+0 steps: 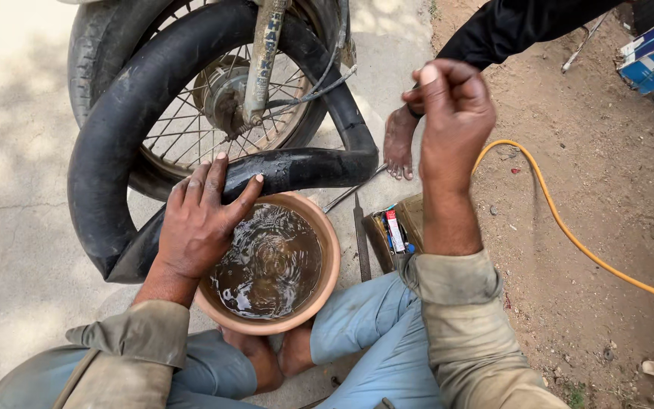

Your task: The person inflates a motorcycle inner tube using a hose and then submerges it in a basin of water to check for air leaks. They repeatedly dip and rotate the tube to locate the puncture.

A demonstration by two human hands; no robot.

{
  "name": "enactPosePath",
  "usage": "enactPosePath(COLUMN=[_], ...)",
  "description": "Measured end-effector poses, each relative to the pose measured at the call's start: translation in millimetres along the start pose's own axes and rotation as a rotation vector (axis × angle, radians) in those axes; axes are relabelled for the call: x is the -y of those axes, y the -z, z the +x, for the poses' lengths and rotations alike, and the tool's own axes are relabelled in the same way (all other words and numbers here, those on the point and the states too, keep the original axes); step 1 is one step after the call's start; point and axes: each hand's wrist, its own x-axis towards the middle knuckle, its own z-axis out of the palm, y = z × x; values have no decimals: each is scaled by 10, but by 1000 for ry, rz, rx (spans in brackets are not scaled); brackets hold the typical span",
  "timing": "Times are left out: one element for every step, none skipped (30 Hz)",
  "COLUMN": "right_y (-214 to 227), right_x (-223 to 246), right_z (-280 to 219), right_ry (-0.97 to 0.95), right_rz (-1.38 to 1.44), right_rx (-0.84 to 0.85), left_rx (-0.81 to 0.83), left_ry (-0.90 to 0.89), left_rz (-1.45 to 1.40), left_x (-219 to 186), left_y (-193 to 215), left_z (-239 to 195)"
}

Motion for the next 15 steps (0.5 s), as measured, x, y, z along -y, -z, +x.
enactPosePath(right_y=[82,154,215,268,312,343,367,391,406,406,423,449,482,514,562], right_x=[31,57,70,71,66,54,38,18,-3,-29,-41,-48,-48,-46,-28], right_z=[162,306,411,486,554,606,641,652,653,646,642,647,653,657,664], right_ry=[65,130,205,277,363,445,527,565,604,640,646,649,652,658,663], right_rz=[34,69,61,52,16,-20,-56,-90,-124,-153,-158,-160,-162,-159,-157], right_rx=[-65,-124,-149,-172,-162,-147,-130,-130,-129,-124,-133,-138,-144,-143,-142], left_rx=[6,11,11,13,16,25,33,45,42,42,42,31,20,13,1], left_ry=[0,5,11,18,26,28,30,35,29,27,26,23,20,22,15], left_rz=[-10,-20,-24,-30,-35,-14,7,24,15,10,5,-6,-18,-24,-26], left_x=[5,10,15,10,11,12,15,6,4,9,13,8,1,0,-6], left_y=[-8,-15,-24,-35,-51,-60,-67,-65,-62,-50,-40,-25,-18,-3,-4], left_z=[-1,-3,-2,-6,-1,-4,-4,-19,-23,-26,-21,-23,-16,-25,-17])
